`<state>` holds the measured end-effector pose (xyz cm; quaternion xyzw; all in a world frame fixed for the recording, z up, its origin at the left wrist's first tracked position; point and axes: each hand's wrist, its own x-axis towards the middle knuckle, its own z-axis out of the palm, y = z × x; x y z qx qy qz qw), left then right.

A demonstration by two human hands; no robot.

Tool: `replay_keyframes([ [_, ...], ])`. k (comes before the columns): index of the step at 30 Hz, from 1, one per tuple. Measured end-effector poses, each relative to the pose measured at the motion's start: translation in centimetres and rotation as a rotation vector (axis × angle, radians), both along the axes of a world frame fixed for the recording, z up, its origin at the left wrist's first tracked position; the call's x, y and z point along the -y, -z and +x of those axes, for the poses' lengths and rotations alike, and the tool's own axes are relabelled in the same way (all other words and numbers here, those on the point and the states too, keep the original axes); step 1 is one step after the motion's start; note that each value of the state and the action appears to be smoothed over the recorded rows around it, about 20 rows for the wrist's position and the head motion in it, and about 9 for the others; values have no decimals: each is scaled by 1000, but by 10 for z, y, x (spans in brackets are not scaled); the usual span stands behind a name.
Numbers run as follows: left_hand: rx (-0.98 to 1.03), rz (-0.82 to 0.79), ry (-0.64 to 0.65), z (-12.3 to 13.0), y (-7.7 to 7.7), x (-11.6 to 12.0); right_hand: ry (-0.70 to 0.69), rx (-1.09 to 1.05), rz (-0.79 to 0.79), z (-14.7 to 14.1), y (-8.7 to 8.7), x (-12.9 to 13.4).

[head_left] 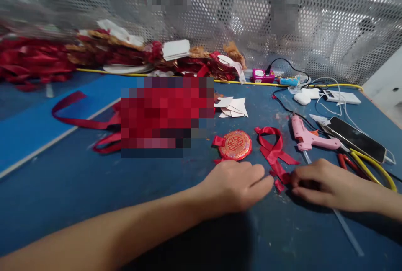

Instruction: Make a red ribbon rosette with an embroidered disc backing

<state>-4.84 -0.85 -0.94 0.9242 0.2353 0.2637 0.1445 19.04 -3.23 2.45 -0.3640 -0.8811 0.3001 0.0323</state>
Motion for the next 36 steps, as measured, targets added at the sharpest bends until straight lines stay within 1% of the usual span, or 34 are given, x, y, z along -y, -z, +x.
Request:
replay_keyframes([
  [2,-15,127,36,-3,2,-1,-13,90,-16,4,-5,5],
  [3,-30,180,45,-4,3,-1,-15,120,37,5,-6,5],
  [4,-56,225,45,-6,4,-2,-18,138,145,5,-6,5],
  [5,-85,257,22,-9,5,-4,-30,156,297,5,-5,2],
  [8,-141,283,-104,-21,8,-10,-131,235,807,1,1,-15],
  [9,-136,285,-163,-26,9,-12,-165,263,921,0,3,-23],
  [10,-127,282,-222,-31,9,-15,-186,283,990,-3,5,-30],
  [11,-117,264,-272,-35,8,-19,-196,290,1025,-5,7,-35],
  [12,-109,219,-308,-39,8,-22,-203,284,1041,-7,9,-38],
  [14,-92,23,-327,-44,6,-28,-218,258,1038,-12,13,-34],
  [16,-23,-225,-315,-46,4,-34,-218,225,1027,-16,19,-21],
  [18,106,-405,-365,-46,2,-39,-166,183,1022,-17,25,-4],
  [20,272,-490,-496,-47,2,-43,-119,165,995,-16,31,9],
  [22,437,-531,-610,-47,4,-47,-107,163,972,-14,35,14],
  [24,559,-612,-649,-47,6,-51,-123,165,963,-13,37,14],
  [27,621,-741,-641,-45,5,-54,-157,169,955,-12,37,10],
  [29,643,-763,-621,-42,3,-53,-169,178,949,-13,35,7],
  [31,657,-785,-567,-40,1,-51,-174,189,950,-14,31,2],
  [34,628,-862,-458,-37,-1,-47,-167,169,963,-16,24,-8],
  [36,663,-902,-433,-35,1,-46,-138,154,971,-18,22,-16],
])
